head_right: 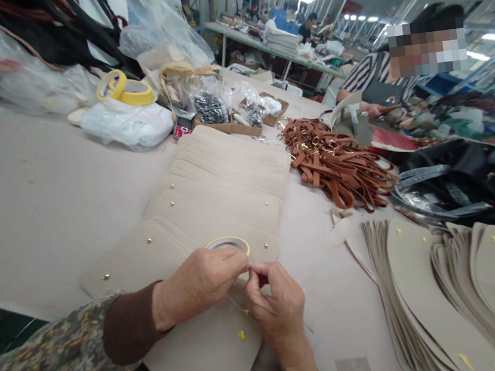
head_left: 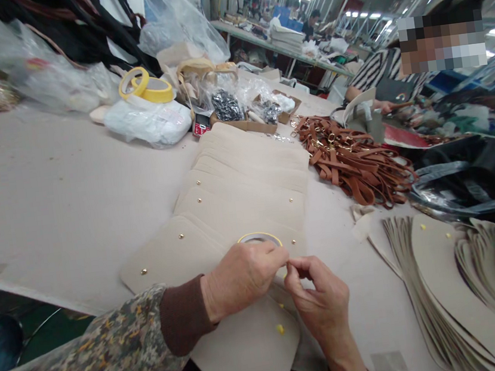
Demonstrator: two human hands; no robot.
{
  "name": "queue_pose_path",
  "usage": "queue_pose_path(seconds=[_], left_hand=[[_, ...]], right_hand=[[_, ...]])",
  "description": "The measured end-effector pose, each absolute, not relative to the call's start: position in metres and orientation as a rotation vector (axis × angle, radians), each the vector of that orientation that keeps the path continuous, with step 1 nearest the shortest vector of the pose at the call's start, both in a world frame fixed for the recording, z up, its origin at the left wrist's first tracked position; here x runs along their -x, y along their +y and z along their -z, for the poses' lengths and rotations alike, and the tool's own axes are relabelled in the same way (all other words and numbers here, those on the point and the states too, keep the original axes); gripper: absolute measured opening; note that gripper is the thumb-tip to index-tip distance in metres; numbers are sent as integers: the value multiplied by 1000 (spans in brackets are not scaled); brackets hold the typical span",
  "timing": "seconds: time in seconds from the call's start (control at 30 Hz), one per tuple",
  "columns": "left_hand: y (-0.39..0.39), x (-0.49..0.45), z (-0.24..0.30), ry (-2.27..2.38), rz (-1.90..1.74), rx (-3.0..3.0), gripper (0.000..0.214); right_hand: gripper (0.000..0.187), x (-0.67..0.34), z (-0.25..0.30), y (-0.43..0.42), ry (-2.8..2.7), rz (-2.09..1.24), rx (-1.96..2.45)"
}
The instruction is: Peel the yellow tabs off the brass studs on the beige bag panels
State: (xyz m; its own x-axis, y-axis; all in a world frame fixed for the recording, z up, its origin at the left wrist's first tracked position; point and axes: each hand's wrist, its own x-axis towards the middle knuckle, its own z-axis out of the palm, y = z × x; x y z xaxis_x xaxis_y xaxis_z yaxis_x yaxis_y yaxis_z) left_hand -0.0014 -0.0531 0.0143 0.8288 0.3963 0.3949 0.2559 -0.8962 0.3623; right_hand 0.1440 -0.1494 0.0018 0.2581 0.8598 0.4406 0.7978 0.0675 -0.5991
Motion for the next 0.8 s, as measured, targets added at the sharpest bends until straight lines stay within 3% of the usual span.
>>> queue_pose_path(seconds=[0.17, 0.33, 0.47, 0.8], left_hand=[[-53, -5, -14, 465, -805, -2762, 23], [-48, -8, 0, 623, -585, -2867, 16], [-46, -10, 8, 647, -340, -2879, 8], [-44, -10, 5, 626, -325, -2809, 9]], right_hand=[[22, -159, 3, -138, -890, -639, 1788], [35, -188, 15, -127, -721, -827, 1799], [38, -192, 17, -123, -810, -803, 1847], [29, -190, 17, -113, -1347, -407, 2115]])
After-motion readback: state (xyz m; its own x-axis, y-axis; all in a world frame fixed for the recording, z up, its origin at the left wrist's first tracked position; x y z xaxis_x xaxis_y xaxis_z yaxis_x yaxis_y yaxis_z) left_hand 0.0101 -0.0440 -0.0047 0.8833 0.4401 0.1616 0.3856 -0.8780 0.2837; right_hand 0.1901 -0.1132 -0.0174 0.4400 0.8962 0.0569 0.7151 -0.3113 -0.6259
